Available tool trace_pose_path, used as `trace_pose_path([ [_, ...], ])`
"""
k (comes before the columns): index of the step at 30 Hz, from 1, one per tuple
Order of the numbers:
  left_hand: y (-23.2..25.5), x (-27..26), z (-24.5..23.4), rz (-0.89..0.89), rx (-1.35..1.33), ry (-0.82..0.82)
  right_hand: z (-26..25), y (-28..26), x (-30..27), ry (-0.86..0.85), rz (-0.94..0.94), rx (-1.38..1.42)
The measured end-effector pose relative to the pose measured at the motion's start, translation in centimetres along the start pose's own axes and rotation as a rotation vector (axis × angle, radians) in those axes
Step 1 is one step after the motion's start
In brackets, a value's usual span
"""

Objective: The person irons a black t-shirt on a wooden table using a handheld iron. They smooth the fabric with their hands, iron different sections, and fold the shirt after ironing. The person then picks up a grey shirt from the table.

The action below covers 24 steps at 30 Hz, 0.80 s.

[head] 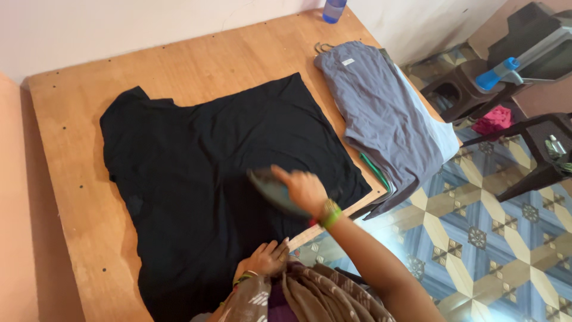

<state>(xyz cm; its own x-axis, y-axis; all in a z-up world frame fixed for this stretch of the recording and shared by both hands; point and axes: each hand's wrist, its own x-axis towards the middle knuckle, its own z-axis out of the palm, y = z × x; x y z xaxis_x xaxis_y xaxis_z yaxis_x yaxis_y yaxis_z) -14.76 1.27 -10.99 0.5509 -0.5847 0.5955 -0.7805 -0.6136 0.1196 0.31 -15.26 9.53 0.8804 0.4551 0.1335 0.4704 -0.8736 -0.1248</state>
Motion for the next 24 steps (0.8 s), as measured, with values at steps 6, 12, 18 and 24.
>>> trace_pose_path([
  [6, -0.7, 0.6, -0.1, -0.015, -0.100, -0.020, -0.5, -0.7, -7.8, -0.030, 0.102, -0.110],
  [12, -0.6, 2.2, -2.2, -0.044, -0.153, 0.067, 2.3, 5.8, -1.7, 0.149, 0.324, -0.310],
  [18, -1.6, 2.6, -3.5, -0.188, -0.444, 0.038, 2.4, 8.0, 0.0, 0.160, 0.390, -0.238],
  [24, -1.6, 2.8, -3.6, -0.285, -0.541, -0.067, 0.4, 3.2, -8.2, 0.032, 0.411, -0.180],
])
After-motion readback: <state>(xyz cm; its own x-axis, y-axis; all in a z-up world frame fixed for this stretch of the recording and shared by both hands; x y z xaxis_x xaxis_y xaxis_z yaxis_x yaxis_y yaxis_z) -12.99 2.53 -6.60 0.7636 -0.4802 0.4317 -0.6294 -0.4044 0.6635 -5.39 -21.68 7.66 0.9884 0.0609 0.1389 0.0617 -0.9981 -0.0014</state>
